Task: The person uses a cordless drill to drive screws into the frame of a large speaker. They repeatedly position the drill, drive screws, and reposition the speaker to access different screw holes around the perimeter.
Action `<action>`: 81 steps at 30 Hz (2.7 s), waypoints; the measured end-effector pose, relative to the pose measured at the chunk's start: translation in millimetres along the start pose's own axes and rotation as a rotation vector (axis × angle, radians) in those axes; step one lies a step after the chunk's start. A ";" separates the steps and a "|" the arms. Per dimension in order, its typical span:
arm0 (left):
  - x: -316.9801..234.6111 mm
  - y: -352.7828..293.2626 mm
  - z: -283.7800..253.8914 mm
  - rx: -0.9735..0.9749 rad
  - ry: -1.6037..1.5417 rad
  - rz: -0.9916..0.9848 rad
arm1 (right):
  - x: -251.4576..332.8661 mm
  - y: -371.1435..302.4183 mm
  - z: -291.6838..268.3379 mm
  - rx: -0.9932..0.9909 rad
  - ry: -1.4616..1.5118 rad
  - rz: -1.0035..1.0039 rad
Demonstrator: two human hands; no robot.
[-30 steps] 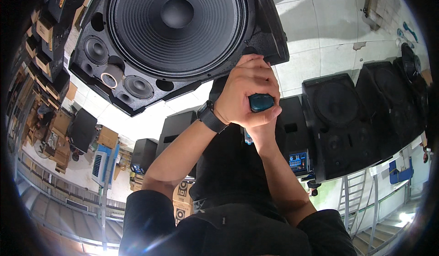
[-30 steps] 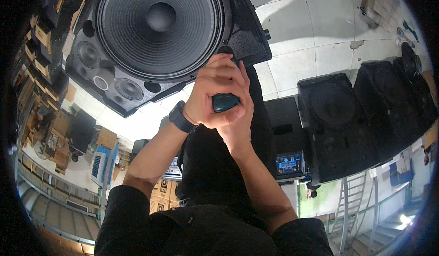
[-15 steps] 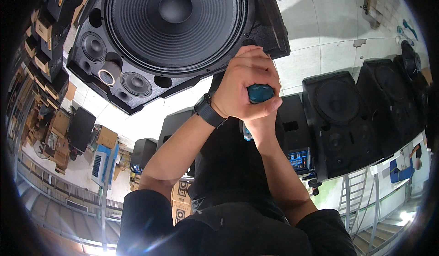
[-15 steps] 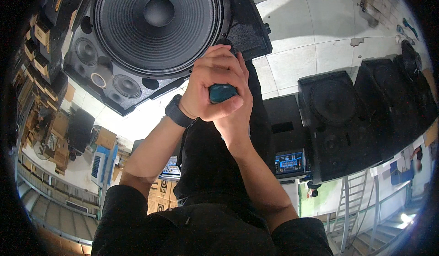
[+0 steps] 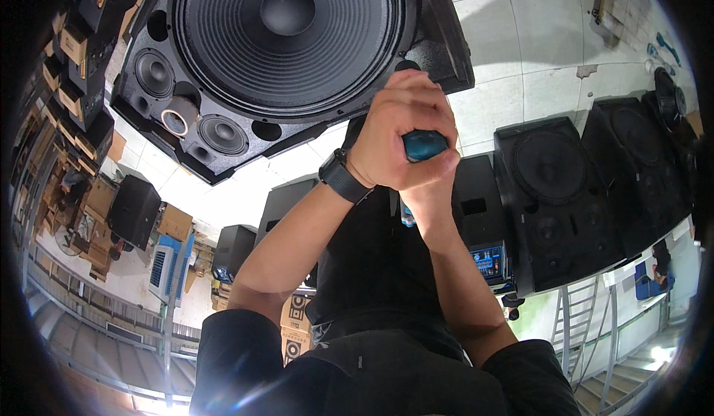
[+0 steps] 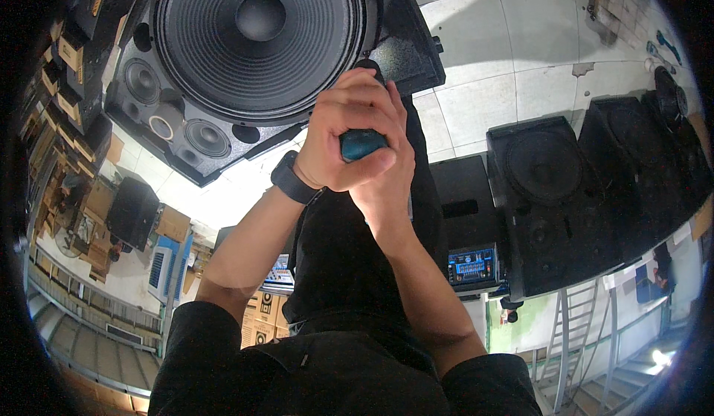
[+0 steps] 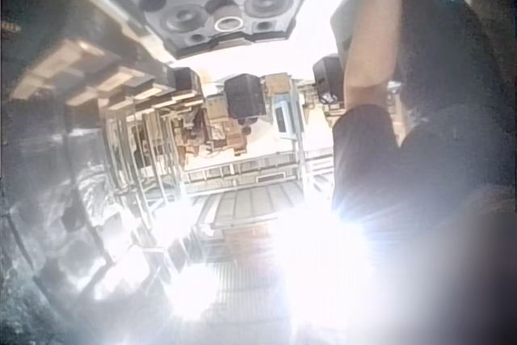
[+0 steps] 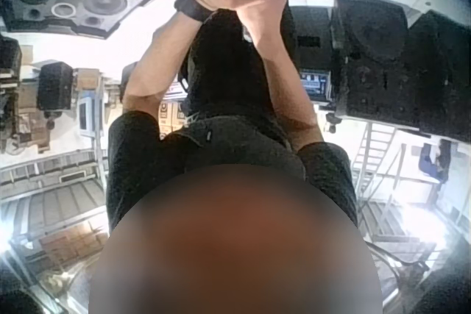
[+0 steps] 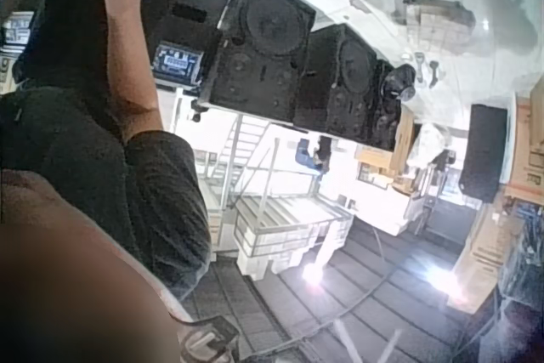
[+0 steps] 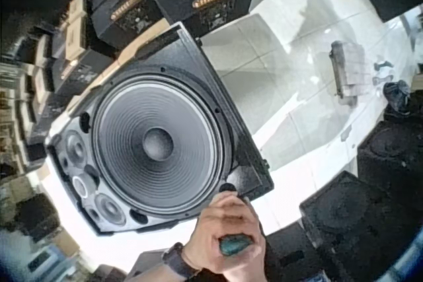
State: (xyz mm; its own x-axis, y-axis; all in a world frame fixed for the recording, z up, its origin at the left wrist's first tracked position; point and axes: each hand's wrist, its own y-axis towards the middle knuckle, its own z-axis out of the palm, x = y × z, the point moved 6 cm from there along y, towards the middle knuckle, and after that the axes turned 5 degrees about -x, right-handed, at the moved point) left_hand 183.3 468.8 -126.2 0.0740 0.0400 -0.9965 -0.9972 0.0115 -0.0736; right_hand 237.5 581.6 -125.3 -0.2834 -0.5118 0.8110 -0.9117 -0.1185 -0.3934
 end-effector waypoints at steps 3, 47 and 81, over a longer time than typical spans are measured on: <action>0.4 -0.6 0.0 -0.006 0.010 -0.003 | 7.8 8.1 -2.7 0.020 -0.117 -0.003; 3.0 -0.8 -3.5 0.029 0.023 -0.048 | 1.1 15.4 2.5 0.015 -0.048 0.140; 110.5 -254.1 -450.7 -0.534 1.194 -0.880 | 46.5 -148.7 -101.7 0.336 -0.372 -0.019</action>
State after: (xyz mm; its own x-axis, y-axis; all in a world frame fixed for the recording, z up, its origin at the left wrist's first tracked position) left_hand 441.0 19.9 -235.9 0.8172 -0.5719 -0.0719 -0.5539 -0.7447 -0.3722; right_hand 329.7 661.9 15.0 -0.0866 -0.7687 0.6338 -0.7520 -0.3668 -0.5476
